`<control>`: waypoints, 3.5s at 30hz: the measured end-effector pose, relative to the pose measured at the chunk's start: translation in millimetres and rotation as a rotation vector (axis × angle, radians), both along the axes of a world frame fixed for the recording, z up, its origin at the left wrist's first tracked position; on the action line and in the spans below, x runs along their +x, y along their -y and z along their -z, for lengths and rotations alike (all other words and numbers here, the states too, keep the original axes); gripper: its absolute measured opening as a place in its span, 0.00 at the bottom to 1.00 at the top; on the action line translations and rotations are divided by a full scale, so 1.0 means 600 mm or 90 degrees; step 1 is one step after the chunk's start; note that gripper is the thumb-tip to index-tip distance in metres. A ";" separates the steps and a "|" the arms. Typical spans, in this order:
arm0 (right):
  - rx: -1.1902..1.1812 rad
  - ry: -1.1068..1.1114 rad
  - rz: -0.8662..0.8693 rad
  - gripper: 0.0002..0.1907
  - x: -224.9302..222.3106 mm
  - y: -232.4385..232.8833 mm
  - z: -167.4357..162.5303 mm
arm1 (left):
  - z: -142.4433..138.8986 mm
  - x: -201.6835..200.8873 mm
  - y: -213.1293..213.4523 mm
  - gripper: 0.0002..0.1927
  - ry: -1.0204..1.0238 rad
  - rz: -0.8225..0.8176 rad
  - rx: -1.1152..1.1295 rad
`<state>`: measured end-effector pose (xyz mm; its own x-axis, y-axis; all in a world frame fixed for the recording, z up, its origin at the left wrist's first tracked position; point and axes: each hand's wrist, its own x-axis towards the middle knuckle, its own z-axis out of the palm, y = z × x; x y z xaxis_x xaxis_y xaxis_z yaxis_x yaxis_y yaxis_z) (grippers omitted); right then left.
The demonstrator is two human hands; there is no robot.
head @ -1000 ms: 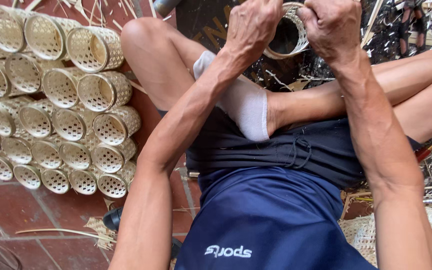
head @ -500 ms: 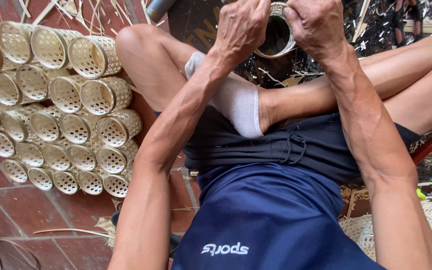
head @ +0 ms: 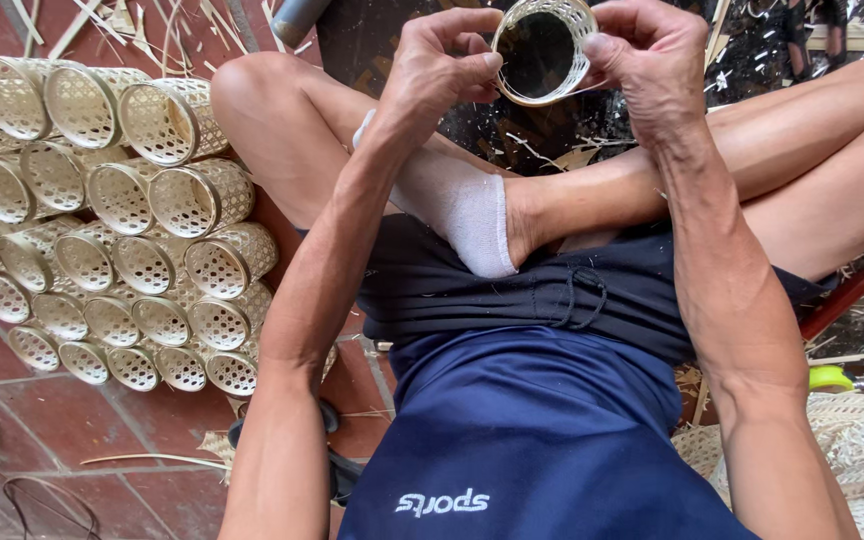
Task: The person sits on the floor and assembles woven bamboo basket bodies. They wrap a perforated woven lattice sheet into a cylinder, fit and press thin bamboo rim rings onto the top and bottom edges, use a gray plastic pipe as a form to shape the lattice, and use pliers to trim and secure a bamboo strip before pressing the rim onto a basket.
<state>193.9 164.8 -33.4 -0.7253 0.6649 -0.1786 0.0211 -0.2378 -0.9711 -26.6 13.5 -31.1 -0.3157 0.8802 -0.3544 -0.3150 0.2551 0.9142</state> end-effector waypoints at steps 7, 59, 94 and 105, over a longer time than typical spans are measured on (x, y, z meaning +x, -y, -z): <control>0.020 -0.053 -0.016 0.08 -0.004 0.004 0.002 | 0.024 0.003 0.001 0.19 0.034 0.000 0.030; 0.262 0.055 0.002 0.13 -0.012 0.053 -0.152 | -0.044 0.023 0.020 0.24 0.388 0.016 0.002; -0.159 -0.011 0.048 0.07 -0.005 0.007 -0.003 | 0.023 0.096 -0.007 0.17 -0.704 0.064 0.047; 0.022 0.087 0.000 0.06 -0.001 -0.007 -0.016 | 0.007 0.104 -0.007 0.18 -0.747 0.055 0.046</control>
